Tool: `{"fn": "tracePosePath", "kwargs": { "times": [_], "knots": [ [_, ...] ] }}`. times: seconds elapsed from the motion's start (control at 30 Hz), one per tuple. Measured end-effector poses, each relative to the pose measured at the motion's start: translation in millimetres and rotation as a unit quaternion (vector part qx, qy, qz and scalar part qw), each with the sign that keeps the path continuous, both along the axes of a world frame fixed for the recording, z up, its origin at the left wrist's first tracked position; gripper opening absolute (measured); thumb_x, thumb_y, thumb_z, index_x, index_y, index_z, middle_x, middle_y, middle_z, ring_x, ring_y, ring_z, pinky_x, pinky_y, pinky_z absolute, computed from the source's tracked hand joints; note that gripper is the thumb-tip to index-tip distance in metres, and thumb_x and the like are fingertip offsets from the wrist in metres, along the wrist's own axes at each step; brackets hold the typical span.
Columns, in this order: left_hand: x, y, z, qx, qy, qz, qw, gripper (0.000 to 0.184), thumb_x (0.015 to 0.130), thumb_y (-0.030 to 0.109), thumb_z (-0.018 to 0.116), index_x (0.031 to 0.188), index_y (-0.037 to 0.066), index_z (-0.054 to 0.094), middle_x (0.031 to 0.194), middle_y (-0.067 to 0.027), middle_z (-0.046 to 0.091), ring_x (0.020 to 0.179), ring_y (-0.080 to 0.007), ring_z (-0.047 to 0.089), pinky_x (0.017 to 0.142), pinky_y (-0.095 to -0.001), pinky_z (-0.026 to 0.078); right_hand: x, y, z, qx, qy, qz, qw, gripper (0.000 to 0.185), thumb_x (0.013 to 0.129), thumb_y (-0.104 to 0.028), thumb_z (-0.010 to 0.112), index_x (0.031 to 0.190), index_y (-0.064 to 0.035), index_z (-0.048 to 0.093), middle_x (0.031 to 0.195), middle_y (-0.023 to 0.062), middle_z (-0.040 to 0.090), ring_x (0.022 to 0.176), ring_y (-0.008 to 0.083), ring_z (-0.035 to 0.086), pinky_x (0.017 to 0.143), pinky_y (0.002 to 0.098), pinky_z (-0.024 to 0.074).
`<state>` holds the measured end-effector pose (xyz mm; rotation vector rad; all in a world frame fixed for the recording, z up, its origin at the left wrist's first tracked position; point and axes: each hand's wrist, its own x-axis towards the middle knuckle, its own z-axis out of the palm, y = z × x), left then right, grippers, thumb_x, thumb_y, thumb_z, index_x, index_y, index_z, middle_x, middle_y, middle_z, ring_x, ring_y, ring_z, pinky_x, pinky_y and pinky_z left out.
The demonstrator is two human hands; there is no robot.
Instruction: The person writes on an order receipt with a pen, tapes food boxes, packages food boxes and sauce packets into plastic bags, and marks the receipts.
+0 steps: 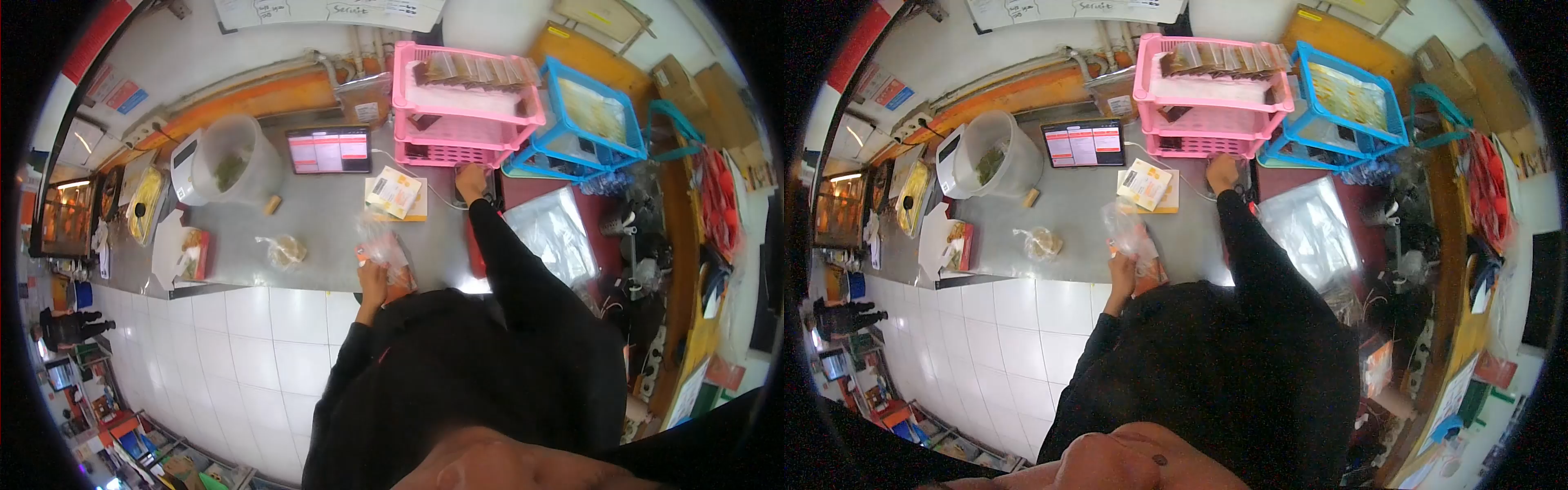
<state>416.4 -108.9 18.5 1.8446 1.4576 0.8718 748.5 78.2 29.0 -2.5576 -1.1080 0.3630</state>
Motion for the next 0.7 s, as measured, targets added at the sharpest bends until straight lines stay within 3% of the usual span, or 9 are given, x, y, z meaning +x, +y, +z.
{"fn": "tracePosePath", "kwargs": {
  "times": [0.17, 0.2, 0.3, 0.37, 0.4, 0.43, 0.5, 0.6, 0.7],
  "knots": [
    [0.0, -4.4, 4.0, 0.011, -0.003, 0.002, 1.000, 0.011, 0.086, 0.013, 0.056, 0.086, 0.004, 0.062, 0.087, -0.0128, 0.053, 0.085, -0.0313, 0.048, 0.078, -0.0411, 0.035, -7.3, -7.0, 11.2, 0.058, 0.004, -0.016, 0.998, 0.016, 0.078, -0.026, 0.065, 0.083, -0.0132, 0.071, 0.085, 0.0148, 0.069, 0.084, 0.0344, 0.067, 0.074, 0.0447, 0.0539],
    [0.3, -3.2, 7.3, 0.001, 0.003, 0.001, 1.000, 0.009, 0.084, 0.011, 0.057, 0.087, 0.004, 0.062, 0.088, -0.0131, 0.054, 0.085, -0.0314, 0.048, 0.079, -0.0411, 0.036, -9.8, -9.5, 17.1, 0.088, -0.005, -0.028, 0.996, 0.017, 0.076, -0.028, 0.067, 0.079, -0.0115, 0.069, 0.079, 0.0136, 0.068, 0.077, 0.0329, 0.067, 0.070, 0.0444, 0.0535],
    [3.0, -0.4, 39.3, 0.057, 0.037, 0.006, 0.998, 0.014, 0.075, 0.002, 0.058, 0.089, 0.002, 0.061, 0.095, -0.0142, 0.056, 0.090, -0.0332, 0.050, 0.083, -0.0408, 0.040, -7.9, -19.9, 27.7, 0.294, -0.032, 0.029, 0.955, 0.016, 0.075, -0.023, 0.069, 0.084, -0.0102, 0.067, 0.076, 0.0119, 0.068, 0.071, 0.0291, 0.067, 0.066, 0.0414, 0.0531],
    [-7.1, 2.6, 38.4, 0.049, 0.041, -0.039, 0.997, 0.020, 0.070, 0.000, 0.057, 0.090, 0.001, 0.061, 0.097, -0.0146, 0.057, 0.092, -0.0342, 0.052, 0.082, -0.0400, 0.043, -19.5, -32.5, 62.3, 0.362, 0.052, 0.038, 0.930, 0.025, 0.076, -0.018, 0.069, 0.100, -0.0122, 0.064, 0.079, 0.0097, 0.070, 0.070, 0.0258, 0.068, 0.065, 0.0387, 0.0531],
    [-13.7, 3.1, 38.1, 0.042, 0.045, -0.058, 0.996, 0.023, 0.068, -0.001, 0.057, 0.091, 0.001, 0.061, 0.098, -0.0148, 0.058, 0.093, -0.0347, 0.053, 0.082, -0.0396, 0.045, -28.8, -39.4, 81.2, 0.412, 0.115, 0.051, 0.902, 0.032, 0.076, -0.011, 0.069, 0.107, -0.0110, 0.061, 0.079, 0.0095, 0.070, 0.068, 0.0201, 0.068, 0.063, 0.0324, 0.0528],
    [-18.1, 4.4, 40.3, 0.048, 0.055, -0.064, 0.995, 0.024, 0.067, -0.001, 0.057, 0.091, 0.001, 0.061, 0.097, -0.0148, 0.058, 0.093, -0.0348, 0.054, 0.081, -0.0393, 0.046, -42.9, -49.9, 105.4, 0.433, 0.150, 0.066, 0.886, 0.028, 0.078, -0.006, 0.066, 0.106, -0.0082, 0.063, 0.079, 0.0101, 0.070, 0.065, 0.0169, 0.068, 0.063, 0.0281, 0.0521],
    [-22.5, 9.3, 46.7, 0.060, 0.075, -0.078, 0.992, 0.027, 0.066, 0.000, 0.058, 0.092, 0.001, 0.062, 0.095, -0.0147, 0.059, 0.092, -0.0351, 0.055, 0.077, -0.0387, 0.048, -68.0, -71.4, 122.8, 0.424, 0.194, 0.109, 0.878, 0.021, 0.082, -0.004, 0.063, 0.103, -0.0038, 0.065, 0.079, 0.0096, 0.070, 0.068, 0.0147, 0.067, 0.063, 0.0271, 0.0517],
    [-28.6, 14.4, 38.4, 0.047, 0.063, -0.101, 0.992, 0.027, 0.065, 0.001, 0.059, 0.093, 0.001, 0.062, 0.093, -0.0143, 0.060, 0.090, -0.0349, 0.056, 0.076, -0.0398, 0.048, -113.3, -101.3, 80.8, 0.422, 0.401, 0.153, 0.798, 0.014, 0.084, -0.004, 0.063, 0.097, -0.0007, 0.066, 0.081, 0.0075, 0.069, 0.071, 0.0126, 0.065, 0.065, 0.0255, 0.0510],
    [-28.4, 17.3, 61.5, 0.066, 0.051, -0.105, 0.991, 0.027, 0.064, 0.002, 0.060, 0.091, 0.002, 0.063, 0.093, -0.0133, 0.061, 0.091, -0.0345, 0.057, 0.075, -0.0409, 0.047, -160.6, -143.1, 45.2, 0.253, 0.527, 0.132, 0.800, 0.013, 0.085, -0.004, 0.062, 0.096, 0.0024, 0.066, 0.085, 0.0065, 0.068, 0.077, 0.0130, 0.064, 0.070, 0.0254, 0.0502]
  ]
}}
